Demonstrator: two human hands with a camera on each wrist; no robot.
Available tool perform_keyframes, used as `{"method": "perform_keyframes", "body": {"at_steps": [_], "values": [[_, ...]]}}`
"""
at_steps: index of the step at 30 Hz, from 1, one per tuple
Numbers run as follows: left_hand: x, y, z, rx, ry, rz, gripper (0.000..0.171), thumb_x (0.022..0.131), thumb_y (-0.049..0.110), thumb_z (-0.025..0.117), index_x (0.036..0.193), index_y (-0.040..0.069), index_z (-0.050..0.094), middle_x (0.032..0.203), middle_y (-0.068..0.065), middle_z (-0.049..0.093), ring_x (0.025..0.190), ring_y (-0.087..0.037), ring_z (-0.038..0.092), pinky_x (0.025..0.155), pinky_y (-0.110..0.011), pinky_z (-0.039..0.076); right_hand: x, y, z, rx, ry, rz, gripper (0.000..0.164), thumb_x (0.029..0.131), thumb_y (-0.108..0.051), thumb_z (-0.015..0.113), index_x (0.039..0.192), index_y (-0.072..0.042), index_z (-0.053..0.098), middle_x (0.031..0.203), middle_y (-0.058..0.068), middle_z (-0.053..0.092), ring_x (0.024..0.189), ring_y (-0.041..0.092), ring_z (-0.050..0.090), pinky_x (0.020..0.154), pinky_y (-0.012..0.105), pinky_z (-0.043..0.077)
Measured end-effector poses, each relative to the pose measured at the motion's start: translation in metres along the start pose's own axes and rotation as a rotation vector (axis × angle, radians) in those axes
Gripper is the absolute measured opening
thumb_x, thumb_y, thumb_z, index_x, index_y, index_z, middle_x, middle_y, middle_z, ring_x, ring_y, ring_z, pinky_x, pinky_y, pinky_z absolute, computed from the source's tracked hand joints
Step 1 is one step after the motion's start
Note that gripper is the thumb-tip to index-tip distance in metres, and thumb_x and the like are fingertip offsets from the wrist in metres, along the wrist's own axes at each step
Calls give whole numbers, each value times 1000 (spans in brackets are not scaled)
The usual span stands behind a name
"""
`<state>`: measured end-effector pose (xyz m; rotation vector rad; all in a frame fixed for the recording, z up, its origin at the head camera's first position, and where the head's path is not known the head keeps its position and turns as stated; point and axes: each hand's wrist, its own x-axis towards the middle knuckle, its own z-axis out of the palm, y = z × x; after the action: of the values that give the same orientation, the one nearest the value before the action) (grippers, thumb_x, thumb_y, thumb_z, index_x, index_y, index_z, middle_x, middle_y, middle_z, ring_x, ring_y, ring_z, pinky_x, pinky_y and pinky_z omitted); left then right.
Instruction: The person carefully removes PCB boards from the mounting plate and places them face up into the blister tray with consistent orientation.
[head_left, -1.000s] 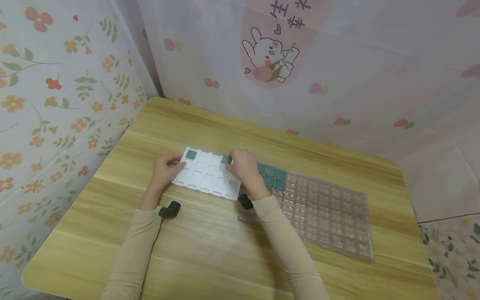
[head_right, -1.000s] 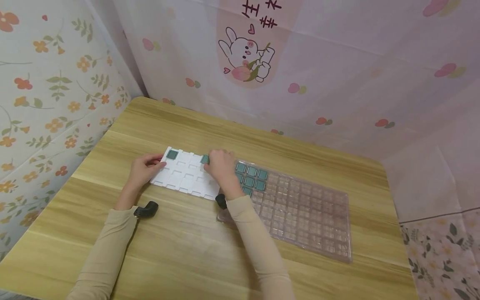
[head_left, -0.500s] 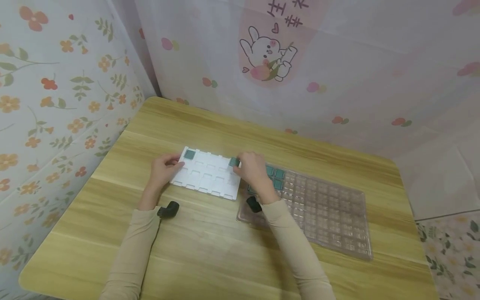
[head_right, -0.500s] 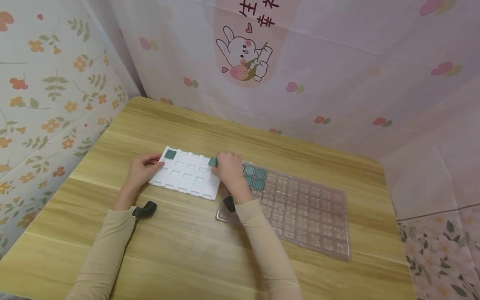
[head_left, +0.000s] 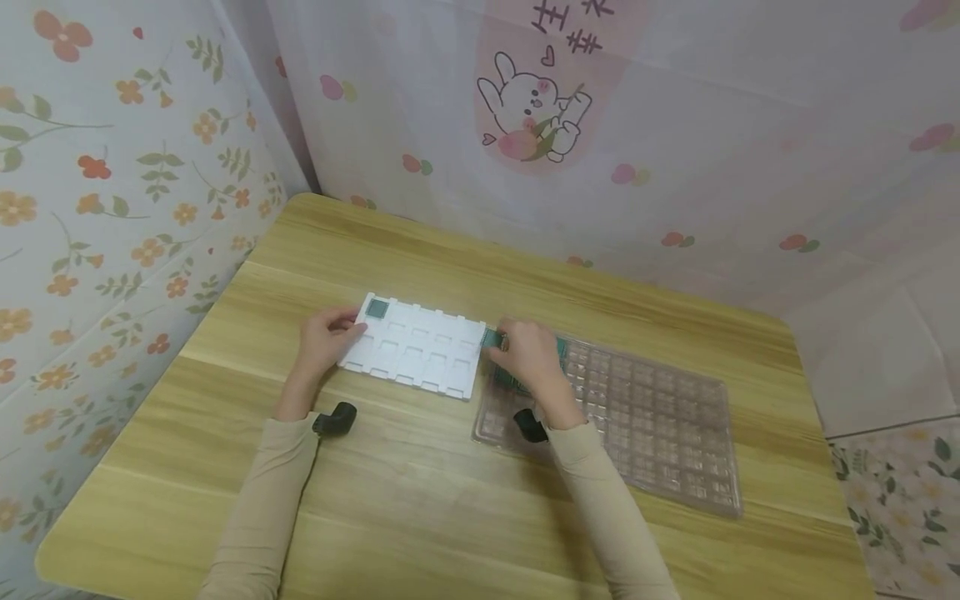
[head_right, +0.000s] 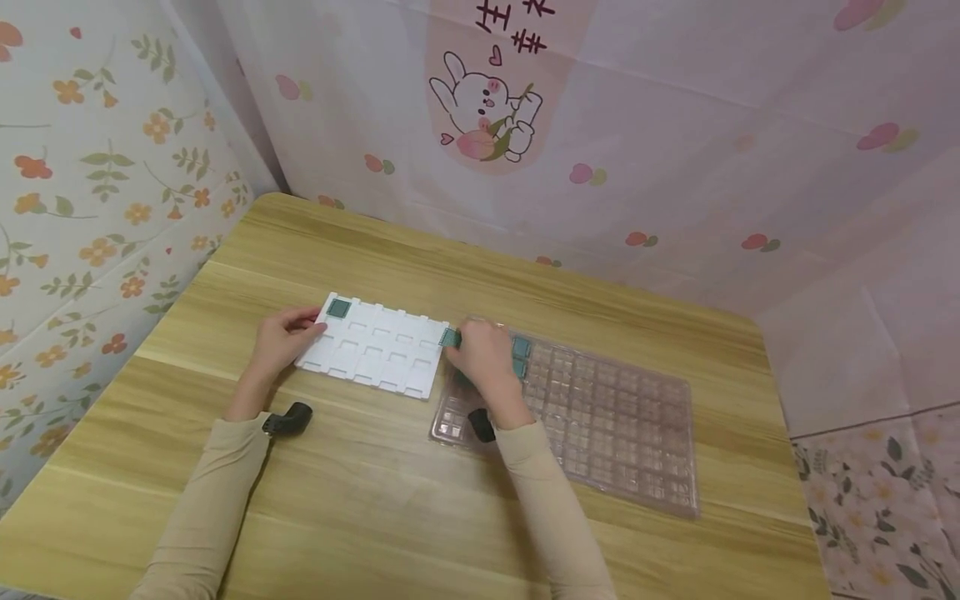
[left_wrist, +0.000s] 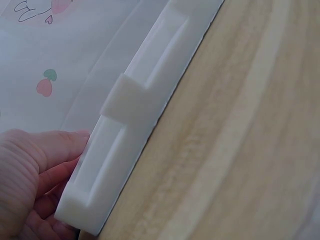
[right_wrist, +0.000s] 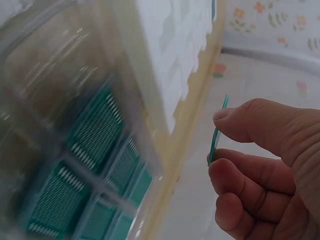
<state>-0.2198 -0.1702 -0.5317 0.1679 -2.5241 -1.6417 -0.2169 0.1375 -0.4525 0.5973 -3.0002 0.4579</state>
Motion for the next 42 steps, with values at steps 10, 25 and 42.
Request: {"method": "perform_keyframes", "body": {"at_steps": [10,25,42], "values": [[0,1,0,12,-3,-11,30,83,3,68,109,-10,63,91,-24,63,77,-14,55,64,-8,42,-18,16,-2,11,2,16,27,78,-13,75,99,2,69,64,4,64,45,9,48,42,19,38],[1,2,0,14,-22,-54,32,84,5,67,113,-8,62,97,-23,62,86,-25,57,66,-10,42,-52,49,-5,7,-67,111,32,79,-15,74,105,2,68,57,-2,54,43,9,40,38,21,32],[1,2,-1,12,-37,-78,32,85,6,67,114,-7,62,99,-22,61,88,-25,56,68,-11,43,-76,66,-2,-37,-50,99,31,75,-16,77,98,3,69,59,-2,54,47,10,42,43,23,35]]}}
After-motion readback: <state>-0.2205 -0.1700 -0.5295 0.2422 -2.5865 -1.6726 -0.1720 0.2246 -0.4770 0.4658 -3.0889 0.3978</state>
